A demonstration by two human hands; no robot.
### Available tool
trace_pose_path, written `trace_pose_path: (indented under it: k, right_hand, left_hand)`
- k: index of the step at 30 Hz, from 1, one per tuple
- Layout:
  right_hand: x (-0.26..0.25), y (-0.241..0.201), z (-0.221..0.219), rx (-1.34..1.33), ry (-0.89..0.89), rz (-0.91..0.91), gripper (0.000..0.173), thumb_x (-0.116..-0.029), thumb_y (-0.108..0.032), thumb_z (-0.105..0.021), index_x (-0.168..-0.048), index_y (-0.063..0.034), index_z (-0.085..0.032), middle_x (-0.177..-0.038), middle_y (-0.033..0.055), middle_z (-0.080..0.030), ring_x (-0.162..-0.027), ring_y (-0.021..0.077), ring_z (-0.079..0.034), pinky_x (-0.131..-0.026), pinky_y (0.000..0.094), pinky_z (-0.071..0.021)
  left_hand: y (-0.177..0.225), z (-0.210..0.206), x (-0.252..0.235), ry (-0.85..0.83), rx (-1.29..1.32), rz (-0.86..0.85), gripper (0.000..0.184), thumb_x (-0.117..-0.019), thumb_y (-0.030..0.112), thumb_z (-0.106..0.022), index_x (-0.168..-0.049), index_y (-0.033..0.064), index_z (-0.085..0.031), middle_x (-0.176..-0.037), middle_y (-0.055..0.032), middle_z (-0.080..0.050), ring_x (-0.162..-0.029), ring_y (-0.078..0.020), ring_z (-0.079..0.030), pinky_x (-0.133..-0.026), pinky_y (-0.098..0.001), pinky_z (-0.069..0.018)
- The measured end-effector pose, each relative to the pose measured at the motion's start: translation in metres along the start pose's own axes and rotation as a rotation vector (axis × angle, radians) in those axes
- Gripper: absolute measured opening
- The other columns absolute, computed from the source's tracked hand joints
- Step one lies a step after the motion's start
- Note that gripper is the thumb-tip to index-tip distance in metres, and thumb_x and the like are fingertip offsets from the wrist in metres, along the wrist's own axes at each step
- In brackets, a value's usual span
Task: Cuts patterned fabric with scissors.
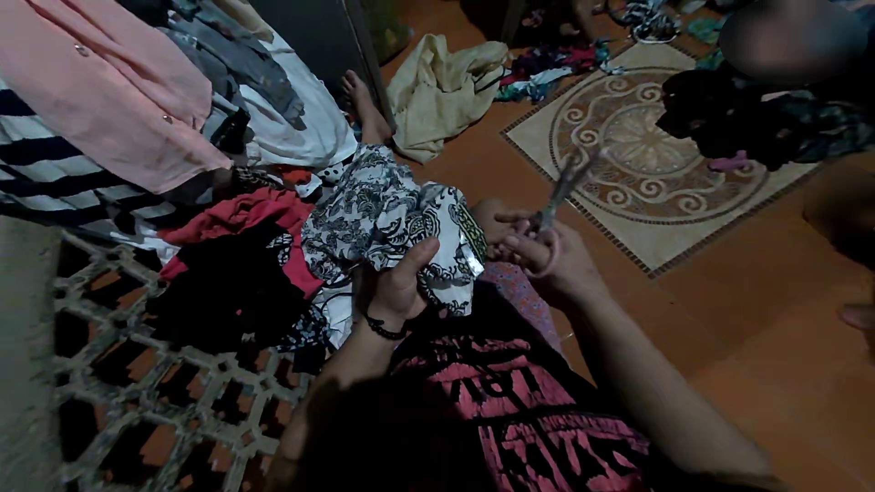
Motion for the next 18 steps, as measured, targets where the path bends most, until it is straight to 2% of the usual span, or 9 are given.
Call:
trace_pose_path:
  k: [1, 3, 7, 9, 11, 13, 15, 17, 18]
  right_hand:
    - [-0.003, -0.002, -0.006, -0.008, 0.009, -0.019, 0.036, -0.0869, -0.013, -0.071, -0.121, -0.0073, -0.060, -0.085, -0.0043, -0.073, -0.072, 0.0047, -0.067, -0.068, 0.0221, -0.0574]
    - [-0.007, -0.001, -0.015, -0.006, 0.029, -0.049, 0.039, -0.0828, -0.006, -0.075, -0.120, -0.0077, -0.062, -0.080, -0.0043, -0.069, -0.064, 0.0028, -0.061, -0.058, 0.0189, -0.0516]
    - [-0.011, 0.009, -0.019, 0.002, 0.049, -0.055, 0.040, -0.0800, -0.003, -0.076, -0.118, -0.0079, -0.063, -0.079, -0.0036, -0.069, -0.063, 0.0031, -0.061, -0.058, 0.0200, -0.0523]
    - [-0.009, 0.014, -0.017, 0.019, 0.092, -0.010, 0.044, -0.0793, -0.005, -0.075, -0.120, -0.0093, -0.061, -0.077, -0.0051, -0.067, -0.061, 0.0029, -0.059, -0.056, 0.0200, -0.0511]
    - [-0.005, 0.017, -0.016, 0.074, 0.131, 0.042, 0.046, -0.0798, -0.006, -0.074, -0.123, -0.0088, -0.058, -0.078, -0.0052, -0.062, -0.060, 0.0034, -0.057, -0.054, 0.0199, -0.0508]
    - [-0.001, 0.021, -0.017, 0.104, 0.150, 0.060, 0.046, -0.0797, -0.004, -0.074, -0.122, -0.0070, -0.058, -0.078, -0.0045, -0.062, -0.061, 0.0041, -0.058, -0.055, 0.0210, -0.0515]
    - [0.001, 0.026, -0.022, 0.087, 0.154, 0.066, 0.045, -0.0789, -0.003, -0.075, -0.121, -0.0056, -0.059, -0.078, -0.0044, -0.063, -0.062, 0.0041, -0.059, -0.058, 0.0217, -0.0528]
    - [0.004, 0.031, -0.026, 0.063, 0.136, 0.089, 0.044, -0.0791, -0.003, -0.074, -0.120, -0.0059, -0.059, -0.078, -0.0046, -0.063, -0.064, 0.0038, -0.060, -0.060, 0.0216, -0.0539]
    - [0.006, 0.033, -0.027, 0.070, 0.124, 0.108, 0.043, -0.0799, -0.004, -0.073, -0.120, -0.0054, -0.058, -0.080, -0.0041, -0.064, -0.065, 0.0038, -0.060, -0.061, 0.0215, -0.0540]
  left_hand:
    - [-0.004, -0.001, 0.001, 0.012, -0.024, 0.032, 0.021, -0.0949, 0.025, -0.060, -0.106, 0.0096, -0.068, -0.093, -0.0018, -0.075, -0.090, -0.0105, -0.072, -0.085, -0.0319, -0.0606]
    - [-0.011, -0.002, 0.003, 0.048, -0.085, 0.049, 0.020, -0.0945, 0.017, -0.059, -0.109, 0.0049, -0.065, -0.093, -0.0025, -0.075, -0.091, -0.0106, -0.072, -0.087, -0.0320, -0.0601]
    - [-0.011, -0.003, 0.011, 0.202, -0.160, 0.118, 0.017, -0.0956, 0.003, -0.057, -0.111, -0.0011, -0.063, -0.092, -0.0056, -0.074, -0.088, -0.0135, -0.072, -0.085, -0.0332, -0.0609]
    - [-0.012, -0.003, 0.009, 0.376, -0.029, 0.249, 0.017, -0.1046, 0.008, -0.047, -0.113, 0.0007, -0.060, -0.093, -0.0093, -0.071, -0.086, -0.0169, -0.071, -0.081, -0.0346, -0.0607]
    - [-0.019, 0.003, 0.002, 0.545, 0.133, 0.321, 0.017, -0.1006, 0.005, -0.042, -0.110, 0.0046, -0.056, -0.090, -0.0105, -0.067, -0.081, -0.0187, -0.069, -0.074, -0.0353, -0.0600]
    - [-0.030, 0.006, 0.000, 0.602, 0.231, 0.364, 0.020, -0.0985, 0.004, -0.036, -0.109, 0.0064, -0.053, -0.091, -0.0109, -0.065, -0.080, -0.0195, -0.067, -0.071, -0.0364, -0.0590]
    - [-0.037, 0.005, 0.001, 0.564, 0.303, 0.392, 0.025, -0.1011, 0.017, -0.032, -0.111, 0.0085, -0.053, -0.095, -0.0118, -0.066, -0.085, -0.0225, -0.068, -0.073, -0.0417, -0.0587]
    - [-0.035, 0.000, 0.002, 0.436, 0.321, 0.418, 0.044, -0.1062, 0.045, -0.032, -0.120, 0.0124, -0.058, -0.103, -0.0112, -0.070, -0.093, -0.0238, -0.070, -0.079, -0.0446, -0.0600]
    - [-0.032, -0.001, 0.001, 0.359, 0.300, 0.439, 0.058, -0.1051, 0.059, -0.030, -0.127, 0.0144, -0.059, -0.106, -0.0105, -0.071, -0.097, -0.0232, -0.071, -0.082, -0.0441, -0.0606]
Point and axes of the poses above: each hand's wrist, its own x-axis away from the middle knuckle, its own z-axis out of the back of the hand, y = z × x, the point moved 2 cm from there along -x, towards the middle knuckle
